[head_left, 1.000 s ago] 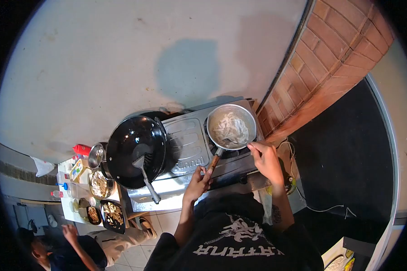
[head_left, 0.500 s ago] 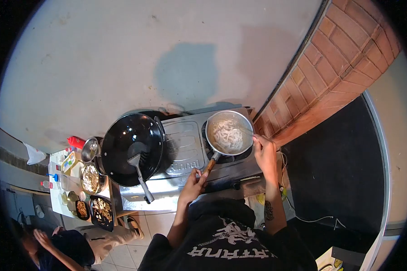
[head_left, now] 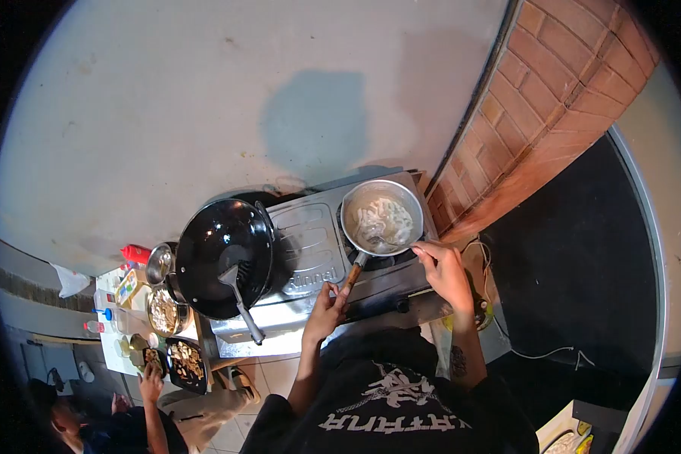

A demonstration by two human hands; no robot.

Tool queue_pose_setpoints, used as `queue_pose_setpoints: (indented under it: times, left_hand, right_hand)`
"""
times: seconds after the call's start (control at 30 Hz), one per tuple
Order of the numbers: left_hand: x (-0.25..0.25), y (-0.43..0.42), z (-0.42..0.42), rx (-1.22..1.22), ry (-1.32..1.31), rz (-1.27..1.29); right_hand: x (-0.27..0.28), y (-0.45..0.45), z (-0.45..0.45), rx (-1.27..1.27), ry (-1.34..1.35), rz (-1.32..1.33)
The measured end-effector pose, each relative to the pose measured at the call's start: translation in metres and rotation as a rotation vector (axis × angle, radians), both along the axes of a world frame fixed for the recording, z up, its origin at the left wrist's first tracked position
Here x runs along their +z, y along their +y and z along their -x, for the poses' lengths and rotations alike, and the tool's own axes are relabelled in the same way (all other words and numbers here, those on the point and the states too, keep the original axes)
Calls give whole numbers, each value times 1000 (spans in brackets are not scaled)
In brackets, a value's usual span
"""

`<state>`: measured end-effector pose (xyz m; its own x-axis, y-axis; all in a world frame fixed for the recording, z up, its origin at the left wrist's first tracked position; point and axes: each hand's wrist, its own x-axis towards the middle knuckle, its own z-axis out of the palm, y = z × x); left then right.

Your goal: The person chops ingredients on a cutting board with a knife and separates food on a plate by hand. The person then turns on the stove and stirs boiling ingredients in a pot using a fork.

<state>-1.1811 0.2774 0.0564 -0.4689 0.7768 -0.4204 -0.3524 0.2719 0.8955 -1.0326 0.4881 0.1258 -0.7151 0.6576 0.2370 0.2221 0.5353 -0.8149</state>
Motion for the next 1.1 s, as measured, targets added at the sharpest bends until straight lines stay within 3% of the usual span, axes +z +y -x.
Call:
queue_pose_setpoints:
  times: [0.27, 0.47, 0.8, 1.1]
  left_hand:
    - [-4, 0, 0, 24, 1, -4]
    - [-10, 0, 1, 16, 27, 0]
    - [-1, 2, -1, 28, -2, 20]
    - [0, 2, -2, 38, 18, 22]
  right_hand:
    - [-28, 6, 32, -116, 158, -99]
    - [-13, 14, 18, -222, 70, -257]
    - [20, -1, -6, 29, -3, -122]
    - [-21, 6, 33, -58, 76, -230]
